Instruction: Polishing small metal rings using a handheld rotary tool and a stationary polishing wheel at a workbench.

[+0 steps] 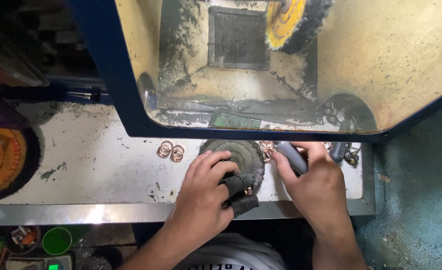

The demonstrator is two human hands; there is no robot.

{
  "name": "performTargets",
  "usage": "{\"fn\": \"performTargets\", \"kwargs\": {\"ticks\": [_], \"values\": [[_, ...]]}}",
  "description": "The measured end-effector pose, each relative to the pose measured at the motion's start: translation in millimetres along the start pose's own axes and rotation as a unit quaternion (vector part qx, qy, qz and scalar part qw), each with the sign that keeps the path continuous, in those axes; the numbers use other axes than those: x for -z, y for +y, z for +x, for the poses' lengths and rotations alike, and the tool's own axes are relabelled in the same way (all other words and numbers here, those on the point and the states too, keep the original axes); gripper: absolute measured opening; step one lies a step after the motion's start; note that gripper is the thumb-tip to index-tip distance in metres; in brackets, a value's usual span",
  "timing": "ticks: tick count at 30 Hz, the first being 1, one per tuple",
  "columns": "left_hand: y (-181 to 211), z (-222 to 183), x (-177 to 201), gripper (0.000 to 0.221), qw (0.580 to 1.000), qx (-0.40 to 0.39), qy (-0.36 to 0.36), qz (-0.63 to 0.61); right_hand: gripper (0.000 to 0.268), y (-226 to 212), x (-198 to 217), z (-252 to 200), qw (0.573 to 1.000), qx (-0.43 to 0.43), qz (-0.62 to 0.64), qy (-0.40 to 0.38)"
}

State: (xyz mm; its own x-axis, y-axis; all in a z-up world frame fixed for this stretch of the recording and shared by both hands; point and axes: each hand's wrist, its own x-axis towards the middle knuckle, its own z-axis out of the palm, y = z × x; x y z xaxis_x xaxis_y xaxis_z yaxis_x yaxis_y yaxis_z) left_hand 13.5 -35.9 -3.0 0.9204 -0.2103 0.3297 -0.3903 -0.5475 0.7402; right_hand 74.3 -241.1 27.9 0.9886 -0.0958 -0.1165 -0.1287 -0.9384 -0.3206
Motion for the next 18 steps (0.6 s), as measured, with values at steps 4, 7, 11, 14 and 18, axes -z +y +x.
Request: {"fn": "performTargets", "kwargs": {"ticks": [4,7,11,14,18], "values": [[-1.6,-0.7,-2.3,0.010,1.000,-0.001,-0.007,-0.008,0.045,12.6,-9.7,6.0,0.989,0.113,-0.080,0.053],[-2.3,-0.8,-2.3,0.016,1.000,0.005,-0.012,-0.018,0.047,15.7,-14.3,7.5,0.972,0.181,-0.127,0.084],[-2.6,-1.0,-2.1,0.009,1.000,0.007,-0.020,-0.020,0.048,18.8,-17.0,7.9,0.958,0.203,-0.167,0.111],[-3.4,-0.9,-3.1,0.010,1.000,0.008,-0.023,-0.020,0.048,20.4,-18.0,9.0,0.957,0.204,-0.171,0.115],[-3.1,-0.6,-2.7,0.010,1.000,0.012,-0.024,-0.015,0.046,20.6,-17.4,9.6,0.951,0.217,-0.176,0.130]]}}
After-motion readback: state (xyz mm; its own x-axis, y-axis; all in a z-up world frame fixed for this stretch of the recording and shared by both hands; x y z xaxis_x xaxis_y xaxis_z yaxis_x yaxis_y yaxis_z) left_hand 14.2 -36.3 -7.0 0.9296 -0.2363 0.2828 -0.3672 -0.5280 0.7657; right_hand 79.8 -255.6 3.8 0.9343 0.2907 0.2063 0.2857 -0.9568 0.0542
